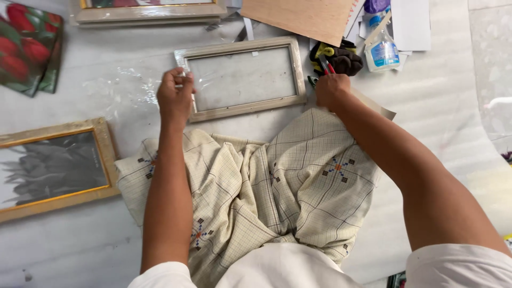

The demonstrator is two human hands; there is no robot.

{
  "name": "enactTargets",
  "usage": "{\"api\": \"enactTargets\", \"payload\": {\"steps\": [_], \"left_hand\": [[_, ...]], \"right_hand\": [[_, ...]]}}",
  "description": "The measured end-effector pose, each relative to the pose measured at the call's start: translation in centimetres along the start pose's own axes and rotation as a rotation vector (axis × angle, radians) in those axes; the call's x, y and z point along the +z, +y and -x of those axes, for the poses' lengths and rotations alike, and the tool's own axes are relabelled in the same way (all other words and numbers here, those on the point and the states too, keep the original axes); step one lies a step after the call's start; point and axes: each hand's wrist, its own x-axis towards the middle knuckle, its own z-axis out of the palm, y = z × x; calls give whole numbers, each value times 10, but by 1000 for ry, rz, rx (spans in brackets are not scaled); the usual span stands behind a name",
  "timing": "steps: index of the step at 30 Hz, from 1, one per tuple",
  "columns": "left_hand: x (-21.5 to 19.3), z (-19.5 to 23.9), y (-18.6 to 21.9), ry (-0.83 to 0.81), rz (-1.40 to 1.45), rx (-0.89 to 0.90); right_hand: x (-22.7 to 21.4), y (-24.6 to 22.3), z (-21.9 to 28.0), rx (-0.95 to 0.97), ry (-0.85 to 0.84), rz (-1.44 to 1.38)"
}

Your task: Assembling a picture frame by cleaning the glass, inserting the artwork, and securing the backing board.

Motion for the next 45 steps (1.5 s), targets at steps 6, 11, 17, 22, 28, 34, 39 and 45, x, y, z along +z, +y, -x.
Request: {"api": "enactTargets", "payload": {"steps": [6, 11, 17, 22, 28, 34, 39, 45], "left_hand": [[-19, 40, 11, 15, -225, 7], [-12, 77, 21, 7, -292, 1], [2, 99, 21, -236, -475, -29], [8, 98, 14, -337, -603, -48], [11, 96, 5, -420, -663, -57], [10, 93, 27, -360, -575, -4], [-27, 65, 89, -316, -624, 1], [-52, -12, 67, -183, -804, 83]], "right_hand": [[19, 7, -21, 68, -5, -43], [-23, 22, 24, 4, 20, -101], [-57, 46, 48, 213, 63, -391], [-102, 48, 88, 376, 95, -548], [-102, 61, 89, 342, 358, -716], [-88, 60, 82, 335, 518, -826], [-133, 47, 117, -77, 808, -1227], [-216, 3, 134, -258, 290, -1820]]}}
